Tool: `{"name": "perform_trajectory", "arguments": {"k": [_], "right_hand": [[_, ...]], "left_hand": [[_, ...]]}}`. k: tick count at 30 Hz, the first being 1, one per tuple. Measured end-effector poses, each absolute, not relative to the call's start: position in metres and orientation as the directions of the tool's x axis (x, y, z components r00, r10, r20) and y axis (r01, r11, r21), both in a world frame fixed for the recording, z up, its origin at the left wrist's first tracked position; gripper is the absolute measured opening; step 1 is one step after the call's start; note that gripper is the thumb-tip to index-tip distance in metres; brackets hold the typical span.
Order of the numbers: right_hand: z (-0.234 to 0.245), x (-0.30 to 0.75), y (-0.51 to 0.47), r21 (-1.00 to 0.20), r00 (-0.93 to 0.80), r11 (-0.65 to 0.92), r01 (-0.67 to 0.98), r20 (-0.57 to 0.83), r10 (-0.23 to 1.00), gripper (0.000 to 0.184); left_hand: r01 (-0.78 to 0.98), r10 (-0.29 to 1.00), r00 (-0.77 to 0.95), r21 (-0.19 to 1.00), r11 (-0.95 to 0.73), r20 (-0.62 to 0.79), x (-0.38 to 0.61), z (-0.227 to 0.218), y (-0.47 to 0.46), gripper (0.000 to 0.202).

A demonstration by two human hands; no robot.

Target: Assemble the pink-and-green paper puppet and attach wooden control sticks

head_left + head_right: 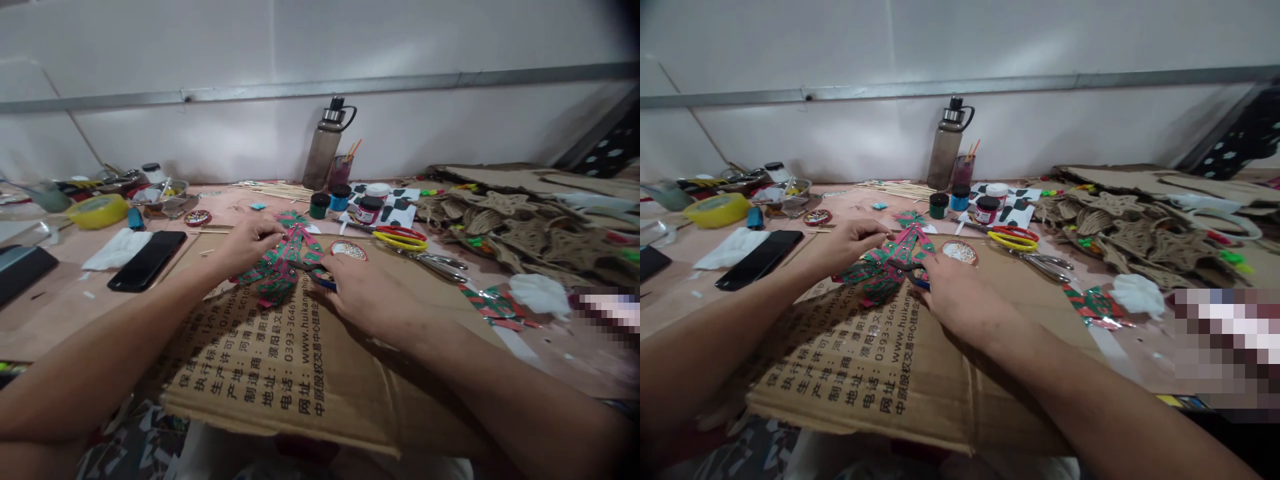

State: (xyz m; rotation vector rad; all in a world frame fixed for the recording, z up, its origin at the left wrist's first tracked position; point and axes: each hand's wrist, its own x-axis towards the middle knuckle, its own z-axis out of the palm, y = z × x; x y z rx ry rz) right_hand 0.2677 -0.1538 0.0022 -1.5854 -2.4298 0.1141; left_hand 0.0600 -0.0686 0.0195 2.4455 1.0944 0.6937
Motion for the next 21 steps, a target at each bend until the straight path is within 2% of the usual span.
{"name": "perform_trajectory", "arguments": {"k": [5,8,13,21], "right_hand": [[-0.002,0.265,-0.156,-0.278,-0.415,0.419,0.864,0.076,0.906,0.027],[-0.002,0.265,-0.157,-0.293,-0.449,0.446,0.846,0.061,0.891,0.028],[-0.002,0.262,-0.161,-0.235,-0.5,0.498,0.835,0.056,0.864,0.041],[-0.008,0.255,-0.171,-0.075,-0.562,0.576,0.814,0.151,0.814,0.057]], "left_hand": [[0.561,0.733,0.596,0.484,-0.672,0.328,0.06,0.015,-0.065,0.033],[0.58,0.719,0.578,0.426,-0.694,0.385,0.056,0.011,-0.056,0.026],[0.724,0.728,0.531,0.213,-0.656,0.434,0.034,0.005,-0.03,0.031],[0.777,0.754,0.581,0.067,-0.626,0.308,0.016,-0.005,-0.012,0.028]]}}
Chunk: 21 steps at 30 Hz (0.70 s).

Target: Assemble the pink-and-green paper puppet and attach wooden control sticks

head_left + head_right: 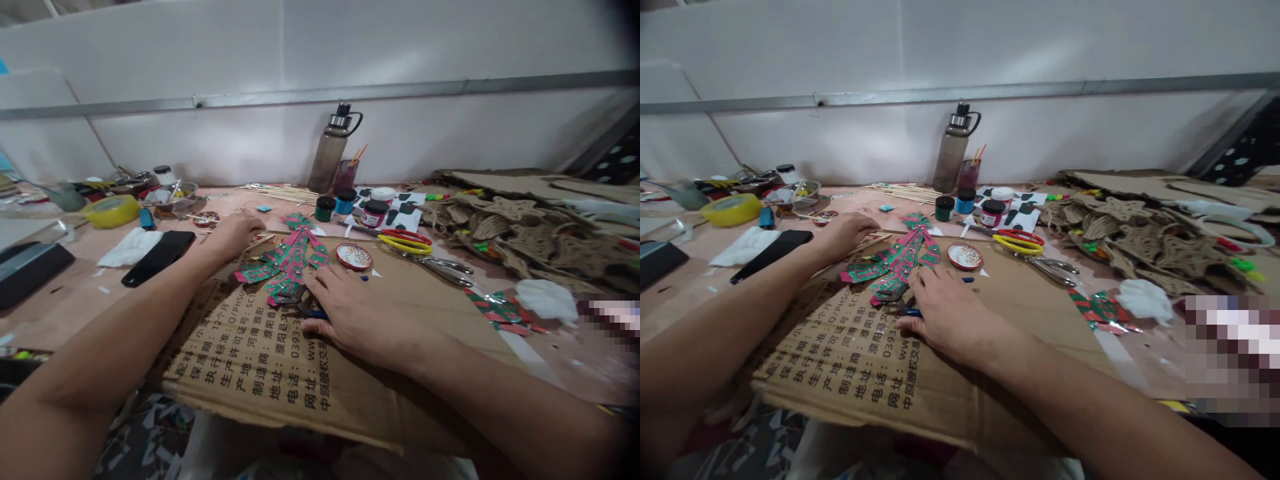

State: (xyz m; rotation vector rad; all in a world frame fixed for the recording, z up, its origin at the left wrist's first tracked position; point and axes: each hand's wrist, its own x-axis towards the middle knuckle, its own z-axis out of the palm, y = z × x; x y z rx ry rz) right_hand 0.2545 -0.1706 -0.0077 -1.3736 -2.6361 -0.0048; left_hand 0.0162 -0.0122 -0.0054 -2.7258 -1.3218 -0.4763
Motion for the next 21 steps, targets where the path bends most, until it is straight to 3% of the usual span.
{"name": "perform_trajectory", "arguments": {"k": [6,17,21], "right_hand": [[-0.017,0.251,-0.176,0.022,-0.603,0.609,0.793,0.17,0.78,0.068],[-0.012,0.253,-0.176,-0.039,-0.61,0.618,0.785,0.12,0.783,0.064],[-0.009,0.256,-0.178,-0.09,-0.612,0.624,0.776,0.132,0.78,0.059]], "left_hand": [[0.818,0.794,0.553,0.014,-0.575,0.252,0.009,-0.022,0.006,0.027],[0.852,0.836,0.503,0.038,-0.522,0.217,0.001,-0.028,0.016,0.027],[0.834,0.812,0.507,0.075,-0.547,0.288,0.005,-0.024,0.007,0.024]]}}
